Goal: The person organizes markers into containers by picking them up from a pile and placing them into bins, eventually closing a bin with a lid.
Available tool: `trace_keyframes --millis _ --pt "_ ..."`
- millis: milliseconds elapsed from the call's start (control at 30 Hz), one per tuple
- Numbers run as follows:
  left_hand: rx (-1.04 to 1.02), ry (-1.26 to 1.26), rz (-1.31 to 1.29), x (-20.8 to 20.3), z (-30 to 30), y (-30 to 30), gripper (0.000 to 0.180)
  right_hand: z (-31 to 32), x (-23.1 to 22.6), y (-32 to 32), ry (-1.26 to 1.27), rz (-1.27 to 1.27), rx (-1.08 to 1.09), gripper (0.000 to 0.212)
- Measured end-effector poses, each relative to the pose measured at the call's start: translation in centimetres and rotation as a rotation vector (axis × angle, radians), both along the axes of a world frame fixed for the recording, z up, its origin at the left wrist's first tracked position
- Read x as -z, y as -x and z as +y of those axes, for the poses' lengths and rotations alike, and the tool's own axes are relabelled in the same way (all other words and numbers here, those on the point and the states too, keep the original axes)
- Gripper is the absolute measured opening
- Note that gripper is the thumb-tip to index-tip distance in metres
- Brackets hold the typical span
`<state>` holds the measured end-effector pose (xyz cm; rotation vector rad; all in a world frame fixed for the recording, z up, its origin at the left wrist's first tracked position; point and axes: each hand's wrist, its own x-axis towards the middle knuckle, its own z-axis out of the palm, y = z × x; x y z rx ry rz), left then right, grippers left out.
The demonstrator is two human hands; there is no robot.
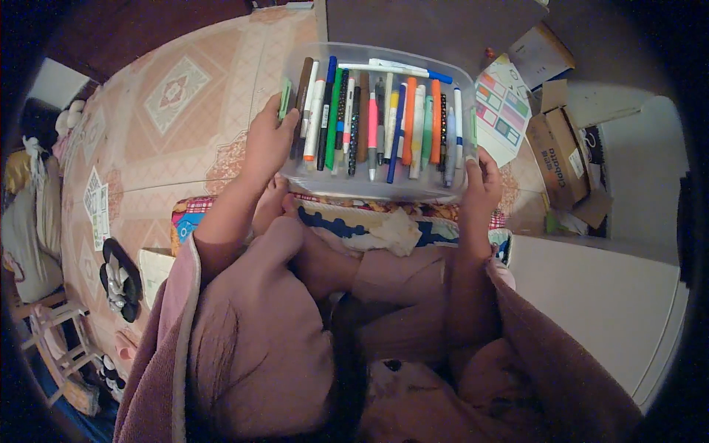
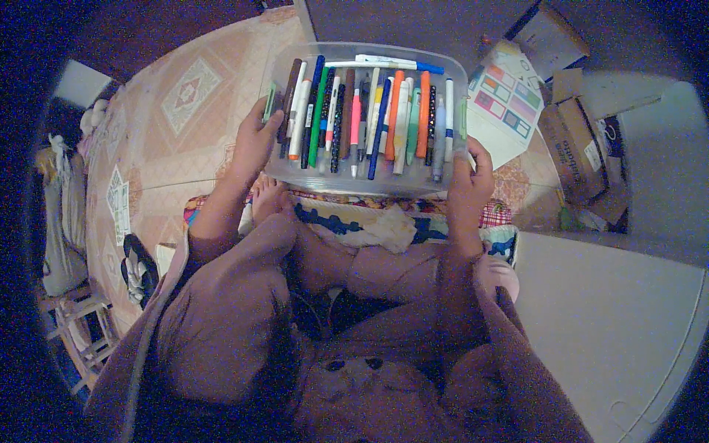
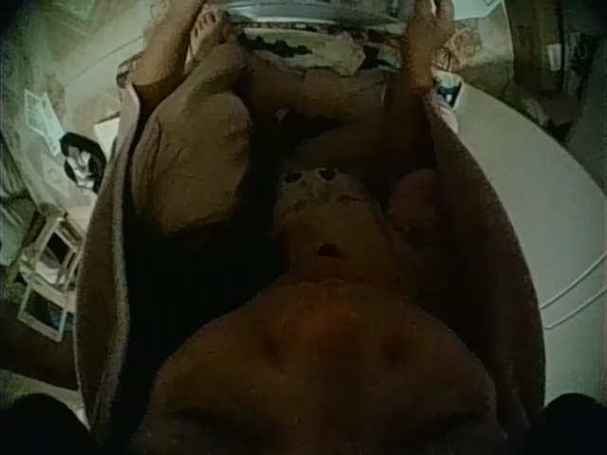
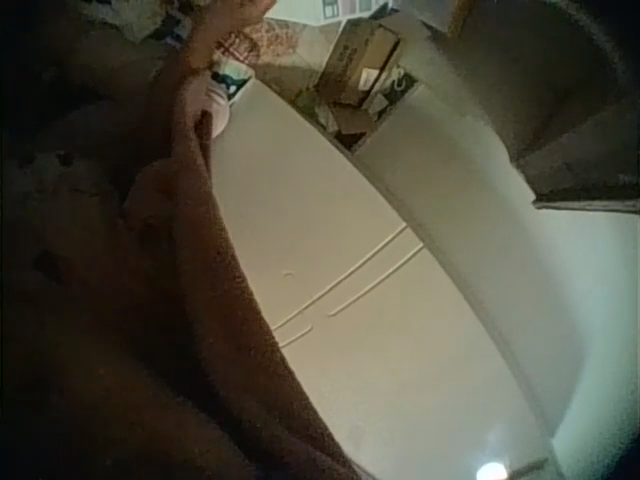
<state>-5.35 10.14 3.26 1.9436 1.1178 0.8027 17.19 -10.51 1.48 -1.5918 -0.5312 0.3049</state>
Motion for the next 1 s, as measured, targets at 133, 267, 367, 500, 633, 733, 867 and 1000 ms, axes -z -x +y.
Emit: trace_keyframes --millis 133,267,367,500,633,733,867,1000 --pt "0.012 0.046 -0.008 0.3 0.0 0.2 0.034 -0.1 -0.2 0.0 0.004 0.013 -0.041 0.028" --pt "0.014 0.06 -0.002 0.7 -0.1 0.2 0.034 -0.2 -0.3 0.0 0.019 -0.006 -0.025 0.027" --pt "0.028 0.101 -0.001 0.3 -0.1 0.2 0.033 0.0 -0.4 0.0 0.011 0.087 -0.071 0.025" --pt "0.015 0.091 -0.023 0.6 0.3 0.3 0.042 -0.2 -0.8 -0.2 0.077 0.126 -0.14 0.025" --pt "-0.113 0.4 -0.219 0.5 0.0 -0.1 0.056 0.4 -0.3 -1.8 -0.073 0.296 -0.143 0.035" --pt "-0.119 0.617 -0.282 0.1 0.1 0.3 0.065 1.2 -1.4 -2.4 -0.112 0.495 -0.141 0.044" --pt "-0.031 0.667 -0.304 -0.2 -0.1 0.4 0.059 1.3 -1.3 -2.6 -0.072 0.571 -0.233 0.039" --pt "0.03 0.518 -0.383 0.0 -0.7 0.6 0.045 1.8 -1.9 -1.8 -0.106 0.495 -0.267 0.031"
